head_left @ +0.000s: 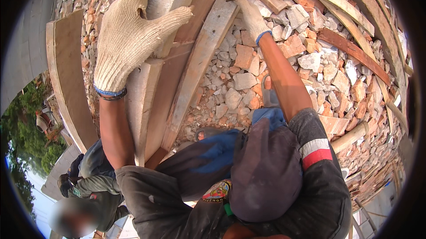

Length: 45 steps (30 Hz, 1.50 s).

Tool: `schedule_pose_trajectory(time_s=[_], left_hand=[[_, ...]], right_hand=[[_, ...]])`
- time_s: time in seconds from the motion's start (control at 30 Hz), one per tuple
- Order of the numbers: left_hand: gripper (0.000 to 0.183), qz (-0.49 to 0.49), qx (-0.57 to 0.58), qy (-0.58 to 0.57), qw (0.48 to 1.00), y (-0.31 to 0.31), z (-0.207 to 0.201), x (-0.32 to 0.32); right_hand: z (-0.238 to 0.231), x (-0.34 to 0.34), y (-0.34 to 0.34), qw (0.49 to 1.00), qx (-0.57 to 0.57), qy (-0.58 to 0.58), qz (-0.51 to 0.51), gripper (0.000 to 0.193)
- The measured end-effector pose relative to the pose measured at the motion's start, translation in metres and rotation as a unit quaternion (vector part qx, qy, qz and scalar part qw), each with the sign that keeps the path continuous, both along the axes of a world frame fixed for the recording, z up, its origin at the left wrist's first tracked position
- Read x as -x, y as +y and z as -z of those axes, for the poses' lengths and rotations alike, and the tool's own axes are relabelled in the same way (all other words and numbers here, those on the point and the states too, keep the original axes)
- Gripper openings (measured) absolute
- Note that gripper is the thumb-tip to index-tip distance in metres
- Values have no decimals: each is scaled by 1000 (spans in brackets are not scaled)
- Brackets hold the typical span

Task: The person assembles curved wooden formwork on a debris-covered floor, using a hammer to drive nails and aligning planks and supports. They repeatedly adjust and secure the curved wooden pieces, occasionally picking up nails from a white bucket.

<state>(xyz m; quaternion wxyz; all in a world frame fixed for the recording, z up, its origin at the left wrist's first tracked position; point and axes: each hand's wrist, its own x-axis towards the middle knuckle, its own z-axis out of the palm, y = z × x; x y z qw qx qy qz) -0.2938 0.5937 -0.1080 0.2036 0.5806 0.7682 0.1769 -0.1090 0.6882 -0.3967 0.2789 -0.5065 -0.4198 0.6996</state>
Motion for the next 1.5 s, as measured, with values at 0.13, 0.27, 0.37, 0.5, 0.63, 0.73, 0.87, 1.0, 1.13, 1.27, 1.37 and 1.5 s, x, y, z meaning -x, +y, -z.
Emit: schedule_pose_trajectory(time_s=[0.13, 0.27, 0.37, 0.5, 0.63, 0.73, 0.87, 1.0, 1.13, 1.27, 1.37, 1.5], left_hand=[[86, -4, -5, 2, 1000, 0, 2, -2], [90, 21, -77, 15, 997, -9, 7, -1], [92, 10, 0, 81, 997, -18, 0, -10], [94, -67, 126, 66, 988, -23, -23, -24], [93, -79, 68, 23, 994, -40, -24, -17], [85, -177, 0, -213, 961, -49, -23, -7], [81, -136, 13, -112, 984, -57, -28, -14], [81, -42, -2, 220, 975, -53, -1, -41], [77, -42, 8, 262, 964, -55, 6, -30], [78, 23, -25, 300, 953, -51, 1, -20], [67, -112, 80, 175, 975, -33, -25, -48], [80, -50, 45, 221, 973, -45, -9, -32]], right_hand=[[2, 1, -2, 999, 17, 27, 8, 70], [2, 5, -5, 1000, 13, 12, 9, 70], [11, 0, 0, 1000, 4, 17, 19, 69], [14, 4, 0, 1000, 9, 17, 15, 68], [14, 3, -2, 999, 25, 16, 19, 69], [14, 1, 1, 1000, -10, -4, 13, 70], [10, 4, -1, 1000, -11, -13, -1, 71], [13, -1, -4, 999, -35, 22, 19, 74], [14, -4, -2, 997, -36, -2, -70, 84], [54, 13, 9, 993, -98, 49, 36, 57], [39, 5, 11, 996, -70, 53, 1, 55], [24, -5, 4, 998, -52, 26, 1, 62]])
